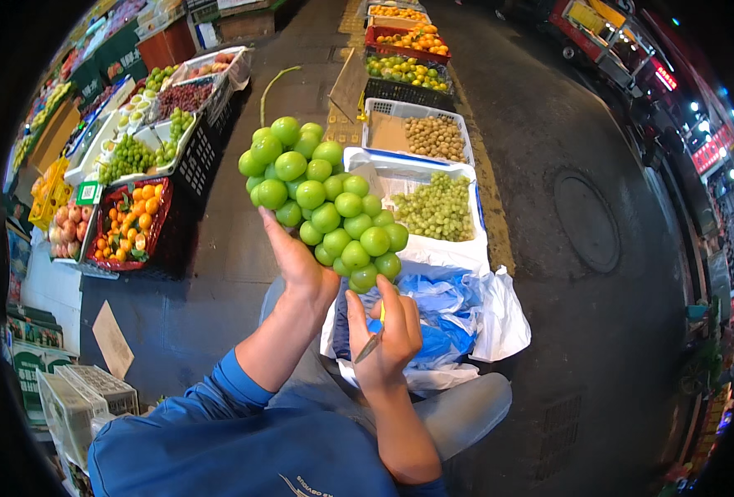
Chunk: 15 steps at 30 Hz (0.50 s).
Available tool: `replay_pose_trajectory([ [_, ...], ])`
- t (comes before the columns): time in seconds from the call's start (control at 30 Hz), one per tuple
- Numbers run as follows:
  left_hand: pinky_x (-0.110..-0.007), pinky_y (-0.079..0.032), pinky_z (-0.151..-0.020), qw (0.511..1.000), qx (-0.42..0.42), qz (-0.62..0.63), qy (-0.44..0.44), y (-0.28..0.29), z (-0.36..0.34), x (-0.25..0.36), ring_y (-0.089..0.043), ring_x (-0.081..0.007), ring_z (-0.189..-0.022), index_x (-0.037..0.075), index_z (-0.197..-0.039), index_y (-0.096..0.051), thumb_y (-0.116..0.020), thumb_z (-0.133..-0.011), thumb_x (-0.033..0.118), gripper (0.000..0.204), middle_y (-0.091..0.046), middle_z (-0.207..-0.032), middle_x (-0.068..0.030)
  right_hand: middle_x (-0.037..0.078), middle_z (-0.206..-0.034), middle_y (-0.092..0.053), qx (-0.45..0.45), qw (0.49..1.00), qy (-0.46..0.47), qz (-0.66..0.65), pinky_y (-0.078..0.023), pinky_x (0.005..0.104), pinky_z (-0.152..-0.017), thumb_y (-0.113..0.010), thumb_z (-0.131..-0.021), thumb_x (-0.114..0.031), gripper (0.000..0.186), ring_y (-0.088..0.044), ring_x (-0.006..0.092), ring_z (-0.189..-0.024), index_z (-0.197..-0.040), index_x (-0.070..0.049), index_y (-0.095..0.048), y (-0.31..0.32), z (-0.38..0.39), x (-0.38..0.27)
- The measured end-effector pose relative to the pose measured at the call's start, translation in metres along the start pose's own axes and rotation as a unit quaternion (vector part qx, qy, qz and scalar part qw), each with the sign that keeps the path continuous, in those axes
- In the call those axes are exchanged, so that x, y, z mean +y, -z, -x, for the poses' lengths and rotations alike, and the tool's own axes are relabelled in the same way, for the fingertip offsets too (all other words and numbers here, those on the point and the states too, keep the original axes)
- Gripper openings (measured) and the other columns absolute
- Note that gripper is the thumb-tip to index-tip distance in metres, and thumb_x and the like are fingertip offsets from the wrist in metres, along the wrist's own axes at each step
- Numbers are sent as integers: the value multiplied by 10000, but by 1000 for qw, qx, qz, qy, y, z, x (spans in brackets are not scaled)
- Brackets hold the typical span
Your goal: The person uses shears to trim green grape clusters at a street-side fruit stall. They repeatedly cut stems, remove small sections, and place trimmed grapes into a white tray among other produce.
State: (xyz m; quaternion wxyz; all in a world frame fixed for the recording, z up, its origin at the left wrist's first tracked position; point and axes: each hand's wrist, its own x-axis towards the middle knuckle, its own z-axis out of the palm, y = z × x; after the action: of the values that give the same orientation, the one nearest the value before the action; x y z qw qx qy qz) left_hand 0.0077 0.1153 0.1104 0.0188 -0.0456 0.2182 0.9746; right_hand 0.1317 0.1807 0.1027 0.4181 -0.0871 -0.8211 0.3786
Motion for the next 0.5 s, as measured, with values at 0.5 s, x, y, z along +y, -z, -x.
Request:
replay_pose_trajectory([
  [0.5, -412, -353, -1172, 993, 7, -24, -118, -26, 14, 19, -433, -250, -1383, 147, -1518, -358, -388, -1000, 680, 743, -416, -1515, -51, 74, -686, -522, 19, 993, 114, 13, -427, 339, -541, -816, -707, 46, 422, -514, 210, -586, -1094, 30, -647, -6, -38, -6],
])
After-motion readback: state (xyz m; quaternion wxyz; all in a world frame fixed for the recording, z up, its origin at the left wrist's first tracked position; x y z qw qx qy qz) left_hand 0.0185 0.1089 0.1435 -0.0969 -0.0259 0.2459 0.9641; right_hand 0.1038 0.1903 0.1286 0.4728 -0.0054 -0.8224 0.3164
